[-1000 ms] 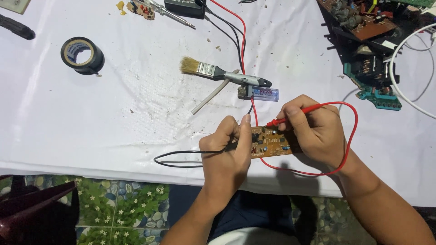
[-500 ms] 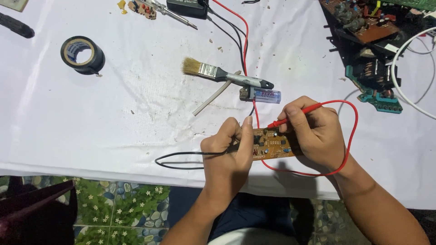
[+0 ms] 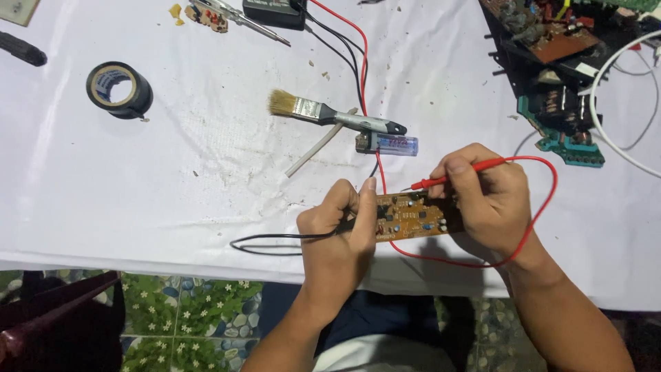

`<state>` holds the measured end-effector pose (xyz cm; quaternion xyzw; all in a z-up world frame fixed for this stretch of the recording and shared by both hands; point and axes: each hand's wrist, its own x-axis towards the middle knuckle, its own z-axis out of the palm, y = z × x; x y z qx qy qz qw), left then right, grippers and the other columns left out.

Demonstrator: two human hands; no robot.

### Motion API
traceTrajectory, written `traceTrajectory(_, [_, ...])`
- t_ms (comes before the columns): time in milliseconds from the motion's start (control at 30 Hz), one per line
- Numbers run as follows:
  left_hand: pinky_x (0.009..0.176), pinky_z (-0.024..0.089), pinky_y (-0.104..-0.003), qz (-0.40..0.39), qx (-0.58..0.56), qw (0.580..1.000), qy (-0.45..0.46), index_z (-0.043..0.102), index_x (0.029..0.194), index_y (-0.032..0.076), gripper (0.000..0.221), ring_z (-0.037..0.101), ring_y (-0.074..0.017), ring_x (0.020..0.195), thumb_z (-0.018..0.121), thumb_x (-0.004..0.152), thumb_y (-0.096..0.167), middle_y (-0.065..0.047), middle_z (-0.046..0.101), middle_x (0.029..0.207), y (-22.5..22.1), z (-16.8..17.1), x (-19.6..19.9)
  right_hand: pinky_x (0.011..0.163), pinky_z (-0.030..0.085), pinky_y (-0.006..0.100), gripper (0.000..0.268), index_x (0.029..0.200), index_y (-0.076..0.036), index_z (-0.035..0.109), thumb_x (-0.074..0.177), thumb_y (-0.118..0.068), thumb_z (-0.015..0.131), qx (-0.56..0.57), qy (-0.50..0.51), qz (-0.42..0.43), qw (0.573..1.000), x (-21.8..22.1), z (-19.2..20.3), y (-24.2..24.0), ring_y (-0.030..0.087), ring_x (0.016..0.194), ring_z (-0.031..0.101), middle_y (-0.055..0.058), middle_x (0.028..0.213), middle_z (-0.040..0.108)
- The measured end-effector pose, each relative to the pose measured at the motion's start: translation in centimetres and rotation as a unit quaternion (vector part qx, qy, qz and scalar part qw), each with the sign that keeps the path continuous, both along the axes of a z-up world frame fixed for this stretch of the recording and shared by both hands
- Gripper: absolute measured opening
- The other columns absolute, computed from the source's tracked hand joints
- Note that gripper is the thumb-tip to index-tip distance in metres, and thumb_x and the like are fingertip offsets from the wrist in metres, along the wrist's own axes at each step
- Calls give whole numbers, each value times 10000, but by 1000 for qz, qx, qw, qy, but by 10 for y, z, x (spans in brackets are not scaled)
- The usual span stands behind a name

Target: Testing electronic components on a circuit board using a digital multimeter to check for faults.

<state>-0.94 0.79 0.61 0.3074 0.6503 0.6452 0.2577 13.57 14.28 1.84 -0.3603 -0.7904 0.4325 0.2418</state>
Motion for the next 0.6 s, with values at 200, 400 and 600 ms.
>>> traceTrajectory(200, [364, 319, -264, 44, -19, 998, 29, 441, 539, 106, 502, 423, -167, 291, 691, 972, 157, -92, 459, 332, 15, -3, 9, 596, 564, 278, 319, 846, -57, 727, 1097, -124, 542, 46, 33, 36, 998, 5, -12, 2, 153, 540, 681, 54, 592, 715])
traceTrajectory(400, [378, 322, -289, 36, -54, 996, 59, 470, 548, 98, 486, 444, -189, 312, 689, 975, 176, -111, 479, 350, 18, -9, 11, 540, 543, 280, 324, 810, -76, 720, 1081, -117, 547, 55, 46, 9, 997, 5, -11, -2, 165, 482, 640, 53, 546, 672])
traceTrajectory(600, [387, 310, -275, 35, -55, 996, 67, 444, 546, 92, 503, 416, -156, 323, 681, 986, 149, -106, 453, 343, 15, -6, 9, 499, 513, 279, 298, 836, -77, 712, 1079, -103, 542, 85, 38, 43, 995, 4, -6, -1, 186, 451, 616, 51, 550, 654])
